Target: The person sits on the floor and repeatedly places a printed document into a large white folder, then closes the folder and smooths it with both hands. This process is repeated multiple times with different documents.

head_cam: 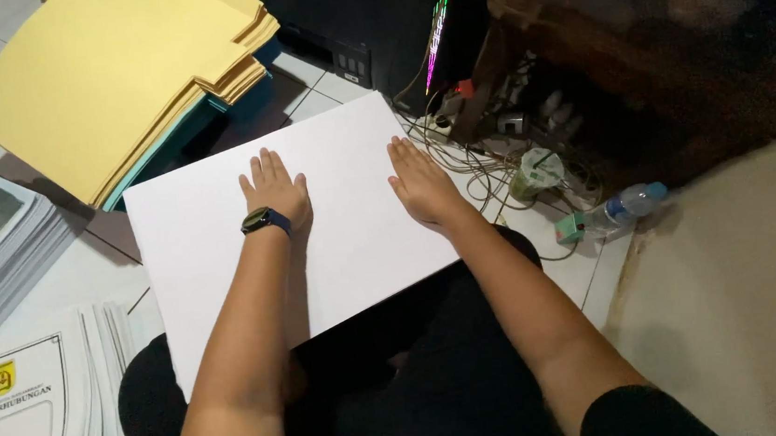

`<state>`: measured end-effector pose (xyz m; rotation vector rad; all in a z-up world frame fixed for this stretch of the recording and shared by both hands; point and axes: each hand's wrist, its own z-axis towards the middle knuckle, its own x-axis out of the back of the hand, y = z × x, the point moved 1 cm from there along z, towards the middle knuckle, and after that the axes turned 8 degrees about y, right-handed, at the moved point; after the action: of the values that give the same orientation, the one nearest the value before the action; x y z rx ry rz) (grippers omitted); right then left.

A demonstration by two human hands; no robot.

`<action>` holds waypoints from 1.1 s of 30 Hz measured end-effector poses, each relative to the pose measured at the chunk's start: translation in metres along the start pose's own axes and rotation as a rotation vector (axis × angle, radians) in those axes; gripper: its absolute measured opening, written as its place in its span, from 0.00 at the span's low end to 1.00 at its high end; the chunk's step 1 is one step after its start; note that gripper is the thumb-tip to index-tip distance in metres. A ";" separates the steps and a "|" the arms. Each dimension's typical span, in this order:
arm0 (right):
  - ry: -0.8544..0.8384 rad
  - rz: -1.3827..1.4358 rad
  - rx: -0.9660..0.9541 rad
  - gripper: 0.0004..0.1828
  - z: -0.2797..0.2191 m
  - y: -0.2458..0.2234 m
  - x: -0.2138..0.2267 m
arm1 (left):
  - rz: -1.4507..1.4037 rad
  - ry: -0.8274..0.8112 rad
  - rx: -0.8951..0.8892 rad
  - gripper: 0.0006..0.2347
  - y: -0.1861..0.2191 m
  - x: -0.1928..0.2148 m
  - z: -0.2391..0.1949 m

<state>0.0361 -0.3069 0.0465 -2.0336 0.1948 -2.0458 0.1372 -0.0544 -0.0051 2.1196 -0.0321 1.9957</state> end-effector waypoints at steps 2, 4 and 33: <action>0.029 0.023 0.014 0.34 0.005 -0.005 0.004 | 0.016 0.036 0.030 0.31 -0.010 0.006 0.022; 0.016 0.006 -0.004 0.35 0.002 -0.007 0.004 | 0.038 0.035 0.011 0.30 -0.012 0.010 0.029; -0.007 -0.033 0.363 0.37 0.111 -0.145 -0.058 | -0.072 -0.049 -0.211 0.27 0.018 0.037 -0.185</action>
<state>0.1347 -0.1427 0.0314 -1.8287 -0.2005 -1.9242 -0.0450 -0.0328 0.0430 2.0061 -0.1649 1.8131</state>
